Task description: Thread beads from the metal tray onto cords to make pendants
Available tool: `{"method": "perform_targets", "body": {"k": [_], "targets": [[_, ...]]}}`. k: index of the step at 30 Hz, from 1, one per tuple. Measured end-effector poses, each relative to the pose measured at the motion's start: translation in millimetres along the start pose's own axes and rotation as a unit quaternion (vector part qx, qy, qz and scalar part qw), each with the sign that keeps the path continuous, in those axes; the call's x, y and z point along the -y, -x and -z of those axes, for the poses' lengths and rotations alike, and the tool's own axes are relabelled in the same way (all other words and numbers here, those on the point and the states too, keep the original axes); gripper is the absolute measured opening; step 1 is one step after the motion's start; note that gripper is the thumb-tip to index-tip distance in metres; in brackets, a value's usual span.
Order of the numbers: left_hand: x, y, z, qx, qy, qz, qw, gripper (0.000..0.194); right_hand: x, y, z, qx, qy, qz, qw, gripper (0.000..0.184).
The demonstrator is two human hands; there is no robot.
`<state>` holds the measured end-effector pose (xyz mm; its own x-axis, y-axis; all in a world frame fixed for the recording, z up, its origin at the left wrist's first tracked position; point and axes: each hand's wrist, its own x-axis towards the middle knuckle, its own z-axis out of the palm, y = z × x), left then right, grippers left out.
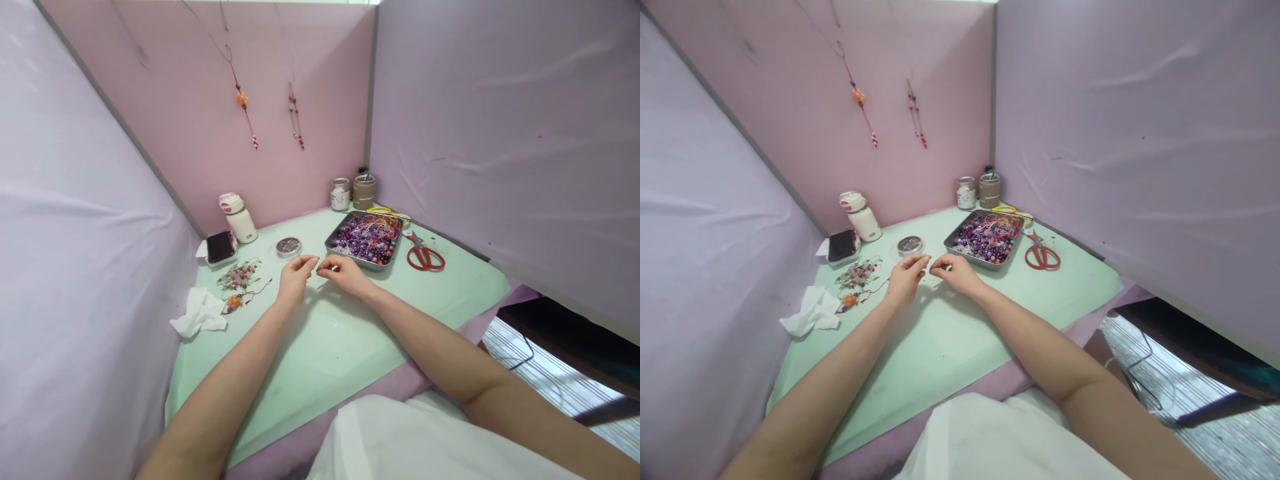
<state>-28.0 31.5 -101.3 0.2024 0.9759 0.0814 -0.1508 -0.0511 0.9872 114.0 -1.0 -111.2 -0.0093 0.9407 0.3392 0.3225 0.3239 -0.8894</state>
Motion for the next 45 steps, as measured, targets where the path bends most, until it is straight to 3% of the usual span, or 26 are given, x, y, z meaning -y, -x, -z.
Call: {"method": "perform_targets", "body": {"k": [8, 14, 20, 25, 29, 36, 40, 45], "targets": [[-15.6, 2.6, -0.7, -0.045, 0.040, -0.026, 0.998, 0.020, 0.1, -0.2, 0.8, 0.024, 0.027, 0.002, 0.999, 0.014], [-21.3, 1.0, -1.3, -0.098, 0.069, -0.094, 0.988, 0.020, -2.2, 1.3, 1.1, 0.094, 0.033, -0.027, 0.995, 0.015], [-32.4, 4.2, -1.5, -0.116, 0.126, -0.020, 0.985, 0.023, -1.9, 2.2, 1.1, 0.128, -0.074, -0.075, 0.986, 0.016], [-46.0, 4.6, 7.0, -0.062, 0.215, 0.042, 0.974, 0.020, -0.9, 2.7, 0.8, 0.147, -0.159, -0.112, 0.970, 0.024], [-52.4, 4.5, 12.3, -0.019, 0.245, 0.073, 0.967, 0.016, 0.1, 3.1, 0.4, 0.138, -0.182, -0.108, 0.968, 0.028], [-54.1, 9.2, 6.6, -0.011, 0.216, 0.072, 0.974, 0.019, 2.5, 3.7, 1.2, 0.128, -0.135, -0.078, 0.979, 0.030], [-49.1, 11.8, 3.1, 0.005, 0.173, 0.078, 0.982, 0.023, 6.6, 2.8, 3.8, 0.066, -0.076, -0.059, 0.993, 0.031], [-35.2, 13.2, -0.6, 0.037, 0.098, 0.074, 0.992, 0.026, 13.6, 2.0, 6.2, -0.020, -0.105, -0.033, 0.994, 0.028]]}}
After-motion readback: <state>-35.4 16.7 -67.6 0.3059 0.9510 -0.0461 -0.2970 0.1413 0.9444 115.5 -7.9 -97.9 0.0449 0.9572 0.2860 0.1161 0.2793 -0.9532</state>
